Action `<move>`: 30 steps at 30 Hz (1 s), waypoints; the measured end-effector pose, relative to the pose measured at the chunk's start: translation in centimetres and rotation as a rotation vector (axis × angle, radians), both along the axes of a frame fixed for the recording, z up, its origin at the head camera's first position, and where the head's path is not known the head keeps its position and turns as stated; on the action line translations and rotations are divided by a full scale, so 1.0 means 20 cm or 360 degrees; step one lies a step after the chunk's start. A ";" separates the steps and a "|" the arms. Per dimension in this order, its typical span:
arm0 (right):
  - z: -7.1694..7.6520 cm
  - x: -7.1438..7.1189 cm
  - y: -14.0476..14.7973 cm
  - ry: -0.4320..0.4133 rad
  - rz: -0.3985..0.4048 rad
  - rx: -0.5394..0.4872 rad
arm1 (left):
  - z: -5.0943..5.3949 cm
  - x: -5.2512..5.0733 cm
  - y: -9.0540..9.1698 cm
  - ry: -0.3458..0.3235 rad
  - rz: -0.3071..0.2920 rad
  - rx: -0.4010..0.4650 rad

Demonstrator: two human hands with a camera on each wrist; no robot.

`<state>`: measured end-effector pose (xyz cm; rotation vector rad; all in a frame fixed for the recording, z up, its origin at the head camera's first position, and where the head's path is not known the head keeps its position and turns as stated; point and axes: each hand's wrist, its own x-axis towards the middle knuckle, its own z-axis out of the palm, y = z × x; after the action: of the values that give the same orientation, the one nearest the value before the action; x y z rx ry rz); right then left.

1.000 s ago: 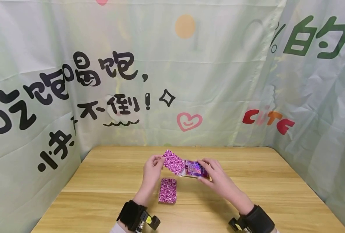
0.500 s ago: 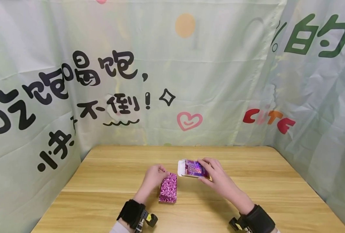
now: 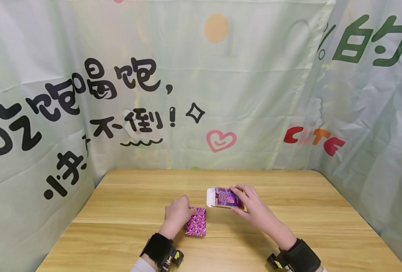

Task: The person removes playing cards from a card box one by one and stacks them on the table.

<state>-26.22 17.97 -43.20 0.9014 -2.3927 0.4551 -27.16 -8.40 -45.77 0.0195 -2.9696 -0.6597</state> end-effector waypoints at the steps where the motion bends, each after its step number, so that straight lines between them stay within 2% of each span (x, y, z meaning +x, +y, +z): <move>1: 0.00 0.00 0.00 -0.0001 0.0002 -0.0002 | 0.00 0.00 0.00 0.0013 0.0003 0.0020; 4: 0.00 0.00 0.00 0.0003 0.0005 -0.0004 | 0.03 0.00 0.01 0.0087 -0.0003 0.0138; 7: 0.00 0.00 0.00 0.0006 0.0009 -0.0007 | 0.07 0.00 0.02 0.0208 -0.0069 0.0367; 12: 0.00 0.00 0.00 0.0004 0.0006 -0.0003 | 0.13 0.02 0.06 0.0320 -0.0260 0.0799; 15: 0.00 0.01 0.00 -0.0002 0.0005 -0.0002 | 0.15 0.03 0.07 0.0340 -0.0363 0.0940; 18: 0.00 0.01 -0.01 -0.0007 0.0004 -0.0004 | 0.15 0.03 0.08 0.0324 -0.0459 0.0967; 21: 0.01 0.01 -0.01 -0.0001 0.0014 -0.0006 | 0.14 0.04 0.09 0.0263 -0.0517 0.0962; 26: 0.02 0.02 -0.03 0.0042 0.0064 -0.0022 | 0.14 0.05 0.10 0.0169 -0.0508 0.0936; 30: 0.02 0.03 -0.04 0.0064 0.0083 -0.0019 | 0.14 0.05 0.11 0.0137 -0.0491 0.0935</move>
<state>-25.63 17.25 -42.71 0.9610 -2.3323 0.4663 -26.23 -6.22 -42.98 -0.4147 -2.6053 -1.4990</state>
